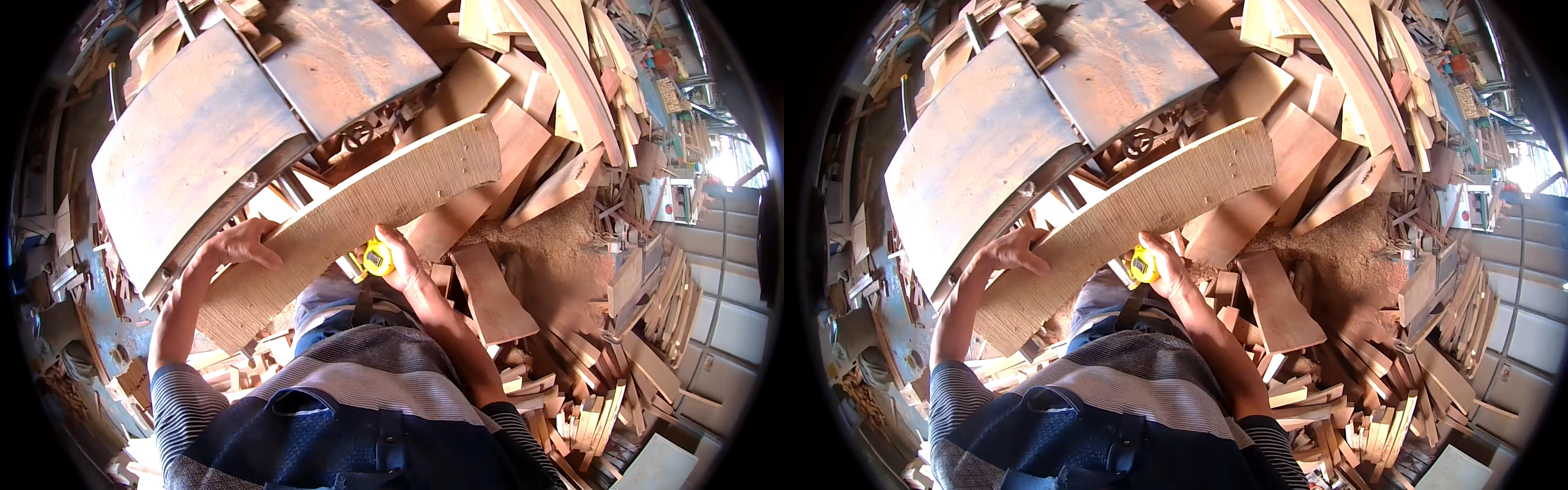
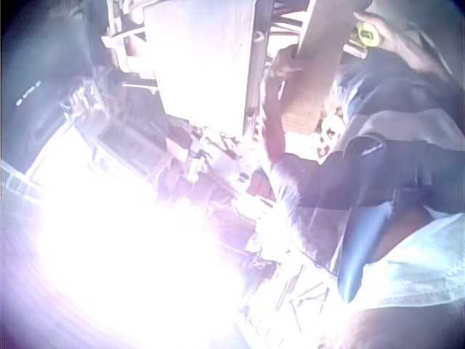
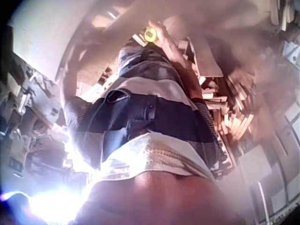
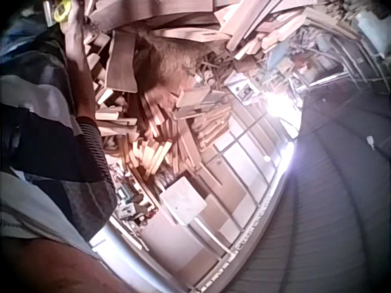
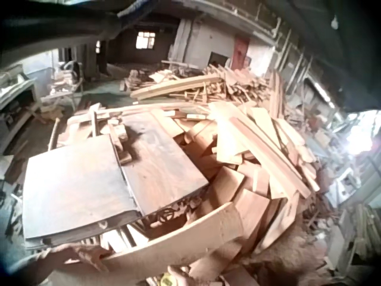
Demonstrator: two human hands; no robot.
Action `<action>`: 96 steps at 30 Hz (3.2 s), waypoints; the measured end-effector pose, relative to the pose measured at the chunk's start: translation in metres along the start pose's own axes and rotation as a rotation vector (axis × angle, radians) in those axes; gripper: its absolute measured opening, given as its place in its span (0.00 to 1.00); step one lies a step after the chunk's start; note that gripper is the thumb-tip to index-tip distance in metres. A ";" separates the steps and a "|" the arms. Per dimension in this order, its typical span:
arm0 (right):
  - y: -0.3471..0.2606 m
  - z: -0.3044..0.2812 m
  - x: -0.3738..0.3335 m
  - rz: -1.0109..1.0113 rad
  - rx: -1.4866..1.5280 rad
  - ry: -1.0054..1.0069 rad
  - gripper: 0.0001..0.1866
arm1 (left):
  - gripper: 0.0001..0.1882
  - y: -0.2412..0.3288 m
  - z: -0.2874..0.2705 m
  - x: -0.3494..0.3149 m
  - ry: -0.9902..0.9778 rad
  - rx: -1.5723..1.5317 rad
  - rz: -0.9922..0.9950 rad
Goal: The person measures wood planks using a tape measure in a woodworking workshop, moving several planks and measuring their length and width.
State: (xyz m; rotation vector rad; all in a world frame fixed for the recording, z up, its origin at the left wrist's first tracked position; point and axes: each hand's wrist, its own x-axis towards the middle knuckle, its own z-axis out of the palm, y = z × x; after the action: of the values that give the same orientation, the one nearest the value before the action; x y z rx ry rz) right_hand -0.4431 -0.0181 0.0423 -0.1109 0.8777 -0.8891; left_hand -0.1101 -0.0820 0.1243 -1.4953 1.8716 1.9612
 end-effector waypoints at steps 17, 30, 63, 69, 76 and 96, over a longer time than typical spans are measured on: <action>0.029 0.167 0.090 -0.074 -0.269 -0.020 0.11 | 0.24 -0.058 -0.064 -0.131 0.749 0.672 0.237; 0.071 0.230 0.171 0.061 -0.328 -0.125 0.09 | 0.20 -0.197 -0.117 -0.094 1.095 0.841 0.305; -0.125 0.088 0.214 -0.250 -0.794 0.358 0.15 | 0.54 -0.183 -0.088 -0.060 0.994 0.649 -0.217; -0.127 0.083 0.205 -0.255 -0.884 0.413 0.18 | 0.54 -0.186 -0.074 -0.057 1.027 0.615 -0.209; -0.126 0.073 0.193 -0.243 -0.746 0.534 0.18 | 0.51 -0.183 -0.050 -0.051 1.038 0.541 -0.193; -0.141 0.059 0.206 -0.053 -0.995 0.442 0.04 | 0.53 -0.172 -0.041 -0.064 0.800 0.487 -0.064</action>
State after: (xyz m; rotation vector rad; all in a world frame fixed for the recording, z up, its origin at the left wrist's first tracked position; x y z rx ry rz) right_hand -0.4253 -0.2719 0.0131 -0.8220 1.6815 -0.4522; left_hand 0.0533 -0.0320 0.0454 -2.2790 2.2571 0.7821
